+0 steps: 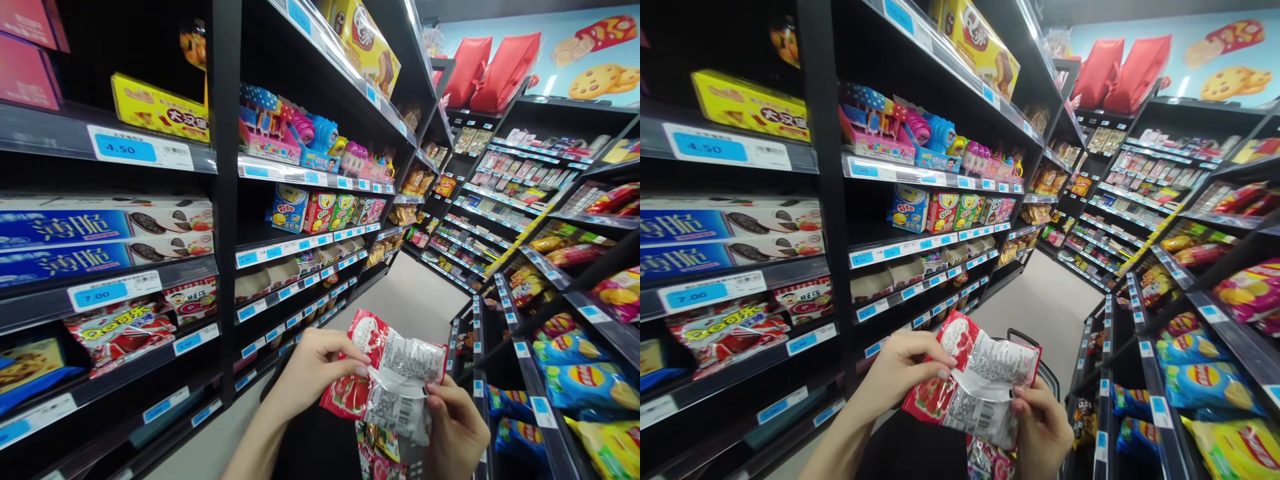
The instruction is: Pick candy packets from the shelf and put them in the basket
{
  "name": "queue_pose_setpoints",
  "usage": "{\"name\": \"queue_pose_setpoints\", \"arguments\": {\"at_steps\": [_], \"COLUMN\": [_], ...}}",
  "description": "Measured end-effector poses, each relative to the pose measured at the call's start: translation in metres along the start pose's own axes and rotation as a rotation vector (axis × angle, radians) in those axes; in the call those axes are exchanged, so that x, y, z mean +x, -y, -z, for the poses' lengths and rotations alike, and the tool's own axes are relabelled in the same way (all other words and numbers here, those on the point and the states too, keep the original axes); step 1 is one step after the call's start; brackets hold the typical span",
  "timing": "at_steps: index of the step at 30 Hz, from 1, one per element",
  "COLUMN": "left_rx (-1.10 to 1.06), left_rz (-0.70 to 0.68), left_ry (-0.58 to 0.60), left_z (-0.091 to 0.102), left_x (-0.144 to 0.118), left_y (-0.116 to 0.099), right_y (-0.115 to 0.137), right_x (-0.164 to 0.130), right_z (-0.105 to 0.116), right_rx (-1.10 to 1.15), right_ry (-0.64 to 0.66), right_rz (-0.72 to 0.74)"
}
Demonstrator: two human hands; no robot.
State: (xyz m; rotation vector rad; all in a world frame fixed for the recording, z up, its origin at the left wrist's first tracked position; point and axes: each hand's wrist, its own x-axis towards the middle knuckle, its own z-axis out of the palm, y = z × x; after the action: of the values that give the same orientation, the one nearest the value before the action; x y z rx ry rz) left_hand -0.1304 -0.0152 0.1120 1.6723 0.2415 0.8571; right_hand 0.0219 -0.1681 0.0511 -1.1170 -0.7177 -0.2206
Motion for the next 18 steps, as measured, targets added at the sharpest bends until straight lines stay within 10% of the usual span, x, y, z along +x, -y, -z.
{"name": "queue_pose_setpoints", "arguments": {"at_steps": [18], "left_rx": [0.033], "left_rz": [0.151], "left_ry": [0.004], "left_z": [-0.009], "left_x": [-0.007], "left_y": [-0.010], "right_y": [0.042], "right_x": [-0.006], "right_z": [-0.018], "right_rx": [-0.112], "right_ry": [-0.127], "right_rz": [-0.231]}}
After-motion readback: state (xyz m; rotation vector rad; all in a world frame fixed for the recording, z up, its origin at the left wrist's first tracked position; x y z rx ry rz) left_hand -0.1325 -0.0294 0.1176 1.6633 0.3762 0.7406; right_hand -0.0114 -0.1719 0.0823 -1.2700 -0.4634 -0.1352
